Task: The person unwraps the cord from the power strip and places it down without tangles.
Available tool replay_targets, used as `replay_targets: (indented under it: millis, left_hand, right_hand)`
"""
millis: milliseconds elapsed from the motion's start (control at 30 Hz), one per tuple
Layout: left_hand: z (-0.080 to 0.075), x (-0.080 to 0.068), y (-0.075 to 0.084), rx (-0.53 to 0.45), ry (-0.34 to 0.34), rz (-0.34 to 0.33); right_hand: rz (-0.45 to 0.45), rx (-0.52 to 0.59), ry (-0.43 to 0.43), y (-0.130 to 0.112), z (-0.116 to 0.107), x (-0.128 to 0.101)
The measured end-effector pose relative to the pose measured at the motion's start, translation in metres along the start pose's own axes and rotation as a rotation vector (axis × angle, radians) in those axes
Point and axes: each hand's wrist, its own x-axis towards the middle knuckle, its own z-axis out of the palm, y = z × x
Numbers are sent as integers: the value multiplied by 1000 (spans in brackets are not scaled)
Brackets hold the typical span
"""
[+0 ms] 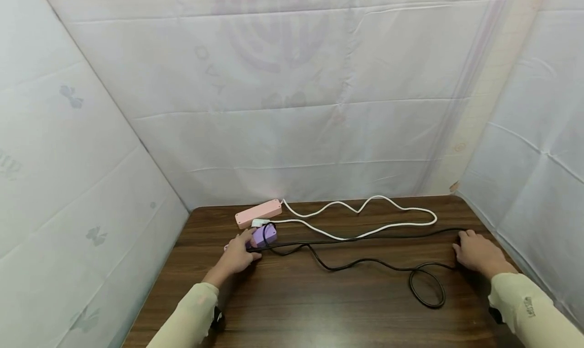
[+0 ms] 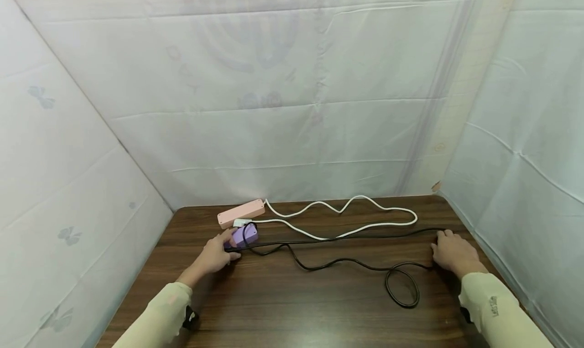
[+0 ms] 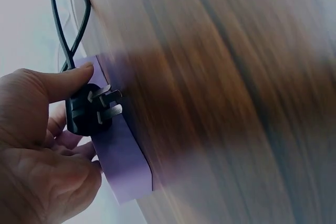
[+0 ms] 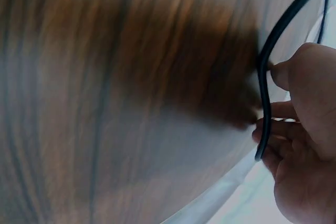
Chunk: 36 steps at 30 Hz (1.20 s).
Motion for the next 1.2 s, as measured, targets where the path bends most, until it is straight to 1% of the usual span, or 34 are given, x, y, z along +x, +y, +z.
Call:
replay_targets:
  millis: [167, 300, 433, 533, 733, 833, 967, 1100, 1200]
  left_hand:
    - [-8, 1, -13, 29, -10, -9]
    - [-15, -1, -19, 67, -14, -29]
    - [-24, -5, -26, 85, -5, -48]
    - [-29, -6, -31, 88, 2, -62]
    - [-40, -5, -49, 121, 12, -75]
    - [-48, -6, -61, 145, 32, -96]
    - [-59, -9, -75, 158, 41, -133]
    - [-66, -8, -79, 136, 27, -137]
    - [-67, -6, -80, 108, 23, -144]
  right_hand:
    - [-43, -4, 40, 9, 5, -1]
    - [-83, -35, 70, 13, 7, -3]
    - [-128, -82, 106, 18, 5, -4]
    - [-145, -88, 129, 21, 2, -4]
    - [-138, -53, 103, 28, 0, -3]
    - [-112, -40, 89, 36, -1, -7]
    - [-107, -42, 104, 47, -2, -13]
    - [-134, -56, 124, 51, -2, -14]
    - [-137, -81, 143, 50, 0, -13]
